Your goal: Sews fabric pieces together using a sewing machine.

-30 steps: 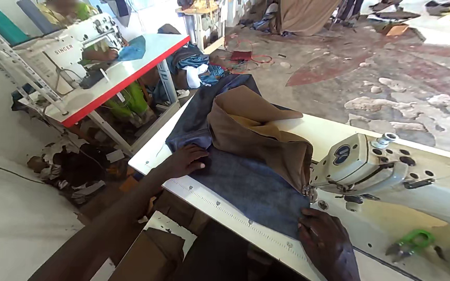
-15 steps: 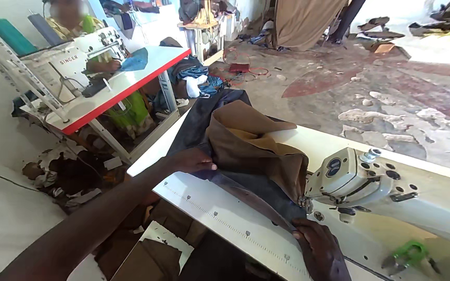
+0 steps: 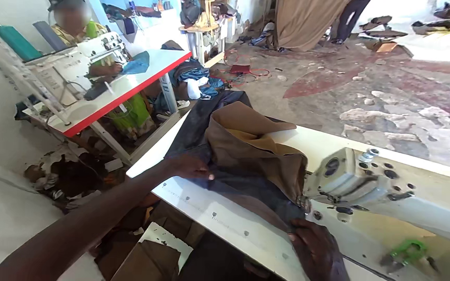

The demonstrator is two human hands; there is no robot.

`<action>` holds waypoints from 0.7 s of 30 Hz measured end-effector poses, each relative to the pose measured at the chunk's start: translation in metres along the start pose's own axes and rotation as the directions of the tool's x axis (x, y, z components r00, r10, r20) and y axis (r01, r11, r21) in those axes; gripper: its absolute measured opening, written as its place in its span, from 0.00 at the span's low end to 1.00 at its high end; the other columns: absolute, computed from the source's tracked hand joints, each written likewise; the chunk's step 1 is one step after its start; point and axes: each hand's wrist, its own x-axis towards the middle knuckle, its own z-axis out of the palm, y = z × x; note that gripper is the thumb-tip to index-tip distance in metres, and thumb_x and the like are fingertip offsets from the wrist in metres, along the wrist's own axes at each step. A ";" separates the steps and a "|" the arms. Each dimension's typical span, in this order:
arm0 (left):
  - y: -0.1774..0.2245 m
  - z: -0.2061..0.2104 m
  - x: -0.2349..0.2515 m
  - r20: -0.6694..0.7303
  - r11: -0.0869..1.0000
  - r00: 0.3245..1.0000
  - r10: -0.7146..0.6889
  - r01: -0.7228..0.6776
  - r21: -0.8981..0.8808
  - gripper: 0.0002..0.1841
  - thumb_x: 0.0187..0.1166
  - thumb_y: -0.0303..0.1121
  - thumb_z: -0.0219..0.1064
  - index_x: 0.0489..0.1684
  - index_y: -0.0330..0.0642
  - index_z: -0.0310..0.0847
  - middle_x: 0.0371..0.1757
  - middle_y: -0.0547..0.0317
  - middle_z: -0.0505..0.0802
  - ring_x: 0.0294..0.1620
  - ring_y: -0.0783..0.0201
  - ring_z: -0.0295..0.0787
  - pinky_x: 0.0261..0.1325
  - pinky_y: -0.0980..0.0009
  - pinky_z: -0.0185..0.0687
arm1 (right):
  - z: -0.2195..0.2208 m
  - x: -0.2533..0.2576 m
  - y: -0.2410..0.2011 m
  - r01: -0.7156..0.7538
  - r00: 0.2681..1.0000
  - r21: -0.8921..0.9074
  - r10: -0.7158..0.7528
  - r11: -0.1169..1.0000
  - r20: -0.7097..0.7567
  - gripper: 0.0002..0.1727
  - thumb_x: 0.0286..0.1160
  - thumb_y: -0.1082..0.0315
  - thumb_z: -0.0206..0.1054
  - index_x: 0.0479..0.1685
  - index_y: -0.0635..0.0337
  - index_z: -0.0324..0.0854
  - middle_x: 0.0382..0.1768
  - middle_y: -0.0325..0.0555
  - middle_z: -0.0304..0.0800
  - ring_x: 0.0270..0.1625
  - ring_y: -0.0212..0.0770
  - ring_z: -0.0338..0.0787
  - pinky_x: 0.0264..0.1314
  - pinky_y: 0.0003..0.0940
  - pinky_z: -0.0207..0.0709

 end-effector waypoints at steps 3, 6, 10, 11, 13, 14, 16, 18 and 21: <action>0.013 0.005 -0.009 0.025 0.962 0.996 -0.090 0.080 0.263 0.23 0.86 0.55 0.59 0.41 0.47 0.91 0.50 0.54 0.93 0.60 0.51 0.88 0.70 0.42 0.77 | 0.002 -0.011 -0.012 0.024 0.999 -0.086 -0.026 0.996 -0.025 0.22 0.84 0.43 0.59 0.49 0.46 0.92 0.65 0.44 0.90 0.68 0.49 0.87 0.63 0.53 0.82; 0.056 0.006 -0.003 -0.199 0.936 0.966 -0.164 0.216 0.278 0.13 0.85 0.45 0.64 0.54 0.51 0.91 0.57 0.57 0.90 0.66 0.49 0.84 0.68 0.44 0.78 | 0.003 -0.026 -0.029 -0.034 0.999 -0.163 0.034 0.986 0.000 0.23 0.84 0.44 0.60 0.60 0.46 0.92 0.71 0.43 0.88 0.74 0.48 0.84 0.73 0.50 0.79; 0.150 0.047 0.052 -0.488 1.000 0.873 0.002 0.010 0.022 0.17 0.89 0.47 0.57 0.56 0.53 0.91 0.62 0.61 0.91 0.70 0.57 0.84 0.75 0.50 0.78 | 0.012 -0.040 -0.049 -0.081 0.996 -0.146 0.086 0.986 0.027 0.25 0.85 0.43 0.59 0.67 0.47 0.89 0.77 0.48 0.82 0.82 0.51 0.78 0.82 0.51 0.72; 0.175 0.060 0.071 -0.478 0.999 0.879 -0.001 -0.018 -0.036 0.19 0.89 0.50 0.56 0.60 0.54 0.91 0.67 0.63 0.90 0.76 0.59 0.80 0.80 0.51 0.73 | 0.013 -0.041 -0.053 -0.083 0.996 -0.130 0.087 0.988 0.025 0.25 0.84 0.43 0.59 0.67 0.48 0.89 0.78 0.49 0.81 0.83 0.52 0.76 0.85 0.53 0.70; 0.206 0.089 0.107 -0.423 0.987 0.905 -0.043 -0.027 -0.159 0.24 0.89 0.55 0.54 0.70 0.54 0.86 0.80 0.65 0.82 0.86 0.59 0.68 0.86 0.50 0.63 | 0.013 -0.043 -0.058 -0.091 0.996 -0.092 0.092 0.992 0.006 0.25 0.84 0.43 0.60 0.66 0.48 0.89 0.77 0.48 0.83 0.83 0.52 0.77 0.86 0.54 0.69; 0.208 0.101 0.121 -0.390 0.983 0.919 -0.061 -0.012 -0.182 0.26 0.89 0.58 0.51 0.75 0.56 0.81 0.86 0.65 0.75 0.91 0.59 0.60 0.89 0.48 0.57 | 0.012 -0.043 -0.058 -0.095 0.995 -0.072 0.096 0.993 -0.003 0.25 0.84 0.43 0.60 0.65 0.48 0.90 0.75 0.47 0.85 0.82 0.51 0.78 0.85 0.54 0.70; 0.195 0.118 0.136 -0.402 0.992 0.915 -0.039 -0.012 -0.125 0.29 0.89 0.61 0.47 0.79 0.59 0.78 0.90 0.67 0.69 0.93 0.59 0.55 0.90 0.46 0.53 | 0.010 -0.045 -0.055 -0.109 0.994 -0.053 0.110 0.993 0.006 0.27 0.85 0.43 0.58 0.68 0.50 0.88 0.77 0.45 0.83 0.83 0.48 0.77 0.86 0.54 0.68; 0.175 0.119 0.138 -0.412 0.996 0.910 0.052 -0.077 -0.044 0.29 0.88 0.62 0.47 0.78 0.62 0.79 0.90 0.68 0.70 0.92 0.61 0.57 0.90 0.48 0.55 | 0.011 -0.047 -0.054 -0.107 0.994 -0.079 0.109 0.991 0.026 0.27 0.86 0.44 0.57 0.71 0.49 0.86 0.80 0.43 0.80 0.85 0.46 0.75 0.88 0.54 0.65; 0.164 0.114 0.136 -0.369 0.990 0.921 0.124 -0.137 -0.010 0.28 0.88 0.62 0.49 0.77 0.62 0.79 0.89 0.68 0.70 0.92 0.60 0.57 0.89 0.48 0.58 | 0.013 -0.045 -0.056 -0.087 0.995 -0.085 0.091 0.993 0.034 0.26 0.87 0.43 0.56 0.68 0.47 0.88 0.80 0.43 0.81 0.85 0.46 0.75 0.87 0.53 0.67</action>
